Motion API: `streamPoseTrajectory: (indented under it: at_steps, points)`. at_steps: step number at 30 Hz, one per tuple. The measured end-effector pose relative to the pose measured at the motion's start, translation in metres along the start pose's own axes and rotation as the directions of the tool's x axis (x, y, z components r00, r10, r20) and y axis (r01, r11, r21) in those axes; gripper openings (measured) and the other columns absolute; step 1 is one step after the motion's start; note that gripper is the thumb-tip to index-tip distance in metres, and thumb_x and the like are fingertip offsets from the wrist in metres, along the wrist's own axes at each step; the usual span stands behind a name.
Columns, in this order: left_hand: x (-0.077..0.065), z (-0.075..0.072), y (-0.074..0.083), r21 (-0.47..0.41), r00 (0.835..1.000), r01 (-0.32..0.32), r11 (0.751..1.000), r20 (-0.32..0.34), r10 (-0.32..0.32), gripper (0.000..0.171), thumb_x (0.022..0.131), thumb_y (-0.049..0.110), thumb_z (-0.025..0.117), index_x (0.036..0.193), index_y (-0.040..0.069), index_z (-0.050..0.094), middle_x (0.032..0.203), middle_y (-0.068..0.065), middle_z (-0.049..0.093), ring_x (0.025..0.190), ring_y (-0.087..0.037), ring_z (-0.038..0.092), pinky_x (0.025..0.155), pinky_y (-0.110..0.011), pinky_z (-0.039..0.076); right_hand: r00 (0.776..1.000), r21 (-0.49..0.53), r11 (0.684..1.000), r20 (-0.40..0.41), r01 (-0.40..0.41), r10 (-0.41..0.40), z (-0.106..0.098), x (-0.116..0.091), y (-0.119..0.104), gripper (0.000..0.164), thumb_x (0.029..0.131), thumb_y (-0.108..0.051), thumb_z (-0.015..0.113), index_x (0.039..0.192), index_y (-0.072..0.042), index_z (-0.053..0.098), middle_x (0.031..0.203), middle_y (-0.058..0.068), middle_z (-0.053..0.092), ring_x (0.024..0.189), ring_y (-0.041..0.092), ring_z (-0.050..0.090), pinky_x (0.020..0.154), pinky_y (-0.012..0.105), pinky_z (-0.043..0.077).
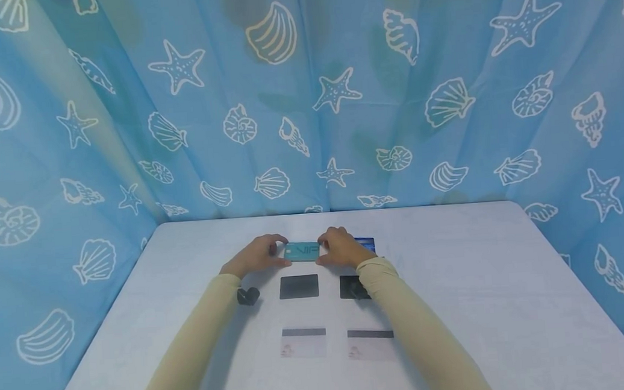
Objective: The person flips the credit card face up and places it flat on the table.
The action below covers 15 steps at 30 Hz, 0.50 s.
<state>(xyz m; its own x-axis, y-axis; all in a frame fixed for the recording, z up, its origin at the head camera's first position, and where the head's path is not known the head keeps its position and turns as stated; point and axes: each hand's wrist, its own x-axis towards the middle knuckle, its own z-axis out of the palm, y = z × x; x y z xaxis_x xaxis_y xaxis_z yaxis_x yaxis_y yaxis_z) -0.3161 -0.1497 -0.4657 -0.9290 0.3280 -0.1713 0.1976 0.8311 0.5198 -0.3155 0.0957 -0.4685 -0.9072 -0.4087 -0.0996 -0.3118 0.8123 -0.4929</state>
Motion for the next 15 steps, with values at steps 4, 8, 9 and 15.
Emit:
streamPoseTrajectory:
  at_steps: [4, 8, 9, 15]
  points:
    - [0.0020, -0.0010, -0.0018, 0.016, 1.000, -0.016, 1.000, -0.003, 0.016, 0.064, 0.089, 0.037, 0.083, 0.143, 0.014, 0.059, 0.117, -0.009, 0.066, 0.104, -0.022, 0.057, 0.100, -0.042, 0.050, 1.000, -0.004, 1.000, -0.007, 0.014, -0.014, -0.0018, 0.0009, -0.0011, 0.056, 0.088, -0.025, 0.083, 0.135, 0.000, 0.066, 0.110, 0.011, 0.065, 0.102, 0.024, 0.052, 0.096, 0.043, 0.048]
    - [0.0029, -0.0010, -0.0034, 0.021, 1.000, -0.025, 0.999, 0.002, 0.025, 0.064, 0.089, 0.037, 0.082, 0.143, 0.013, 0.058, 0.112, -0.009, 0.065, 0.100, -0.021, 0.055, 0.095, -0.040, 0.049, 1.000, 0.004, 1.000, -0.006, 0.003, -0.003, -0.0018, 0.0016, -0.0014, 0.057, 0.087, -0.025, 0.084, 0.135, 0.000, 0.066, 0.109, 0.010, 0.065, 0.102, 0.023, 0.051, 0.096, 0.042, 0.048]
    - [0.0026, -0.0008, -0.0036, 0.020, 1.000, -0.024, 1.000, 0.003, 0.024, 0.064, 0.089, 0.037, 0.082, 0.143, 0.013, 0.058, 0.111, -0.009, 0.065, 0.099, -0.021, 0.055, 0.094, -0.040, 0.049, 1.000, 0.006, 1.000, -0.005, -0.004, 0.004, -0.0014, 0.0016, -0.0013, 0.057, 0.087, -0.025, 0.084, 0.135, -0.001, 0.066, 0.109, 0.009, 0.065, 0.102, 0.023, 0.051, 0.096, 0.042, 0.048]
    - [0.0015, 0.0010, -0.0034, 0.018, 1.000, -0.019, 1.000, -0.003, 0.019, 0.063, 0.089, 0.036, 0.082, 0.143, 0.014, 0.058, 0.112, -0.008, 0.065, 0.100, -0.021, 0.055, 0.095, -0.040, 0.049, 1.000, -0.003, 1.000, -0.002, -0.020, 0.020, 0.0010, 0.0020, 0.0002, 0.057, 0.087, -0.026, 0.084, 0.136, -0.002, 0.066, 0.110, 0.009, 0.065, 0.103, 0.023, 0.051, 0.097, 0.042, 0.048]
